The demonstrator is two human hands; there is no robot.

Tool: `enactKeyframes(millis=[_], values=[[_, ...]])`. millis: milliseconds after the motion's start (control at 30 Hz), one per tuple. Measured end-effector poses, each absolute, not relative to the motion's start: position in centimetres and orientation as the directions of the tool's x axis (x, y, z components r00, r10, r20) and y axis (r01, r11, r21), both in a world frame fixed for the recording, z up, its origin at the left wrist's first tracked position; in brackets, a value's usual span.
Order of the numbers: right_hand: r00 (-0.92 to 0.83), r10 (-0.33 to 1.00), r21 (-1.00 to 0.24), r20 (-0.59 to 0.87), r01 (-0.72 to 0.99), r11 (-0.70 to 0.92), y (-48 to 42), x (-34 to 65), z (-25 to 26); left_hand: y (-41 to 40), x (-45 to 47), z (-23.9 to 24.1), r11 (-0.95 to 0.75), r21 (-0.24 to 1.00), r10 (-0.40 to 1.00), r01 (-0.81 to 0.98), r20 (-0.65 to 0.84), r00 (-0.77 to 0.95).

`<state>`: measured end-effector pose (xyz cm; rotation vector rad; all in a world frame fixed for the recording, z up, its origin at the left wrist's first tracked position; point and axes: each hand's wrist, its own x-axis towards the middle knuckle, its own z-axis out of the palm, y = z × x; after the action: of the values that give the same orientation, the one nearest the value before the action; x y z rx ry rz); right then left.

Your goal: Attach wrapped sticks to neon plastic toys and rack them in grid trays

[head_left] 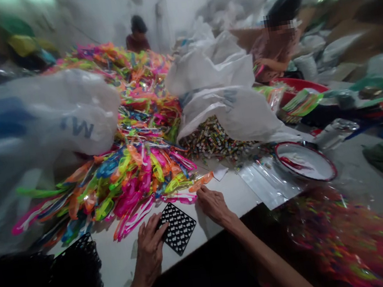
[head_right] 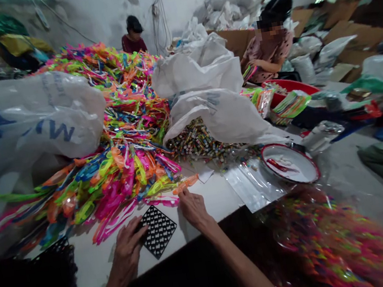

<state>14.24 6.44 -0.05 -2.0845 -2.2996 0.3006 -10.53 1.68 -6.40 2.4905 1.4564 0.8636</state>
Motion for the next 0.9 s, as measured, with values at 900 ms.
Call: enactKeyframes(millis=[900], values=[[-0.317,0.947,-0.8,0.045,0.557,0.224,6.8,4.7,-0.7,0.9,-10.7,-6.5,-0.3,0.495,0.943,0.816,0.281,0.176]])
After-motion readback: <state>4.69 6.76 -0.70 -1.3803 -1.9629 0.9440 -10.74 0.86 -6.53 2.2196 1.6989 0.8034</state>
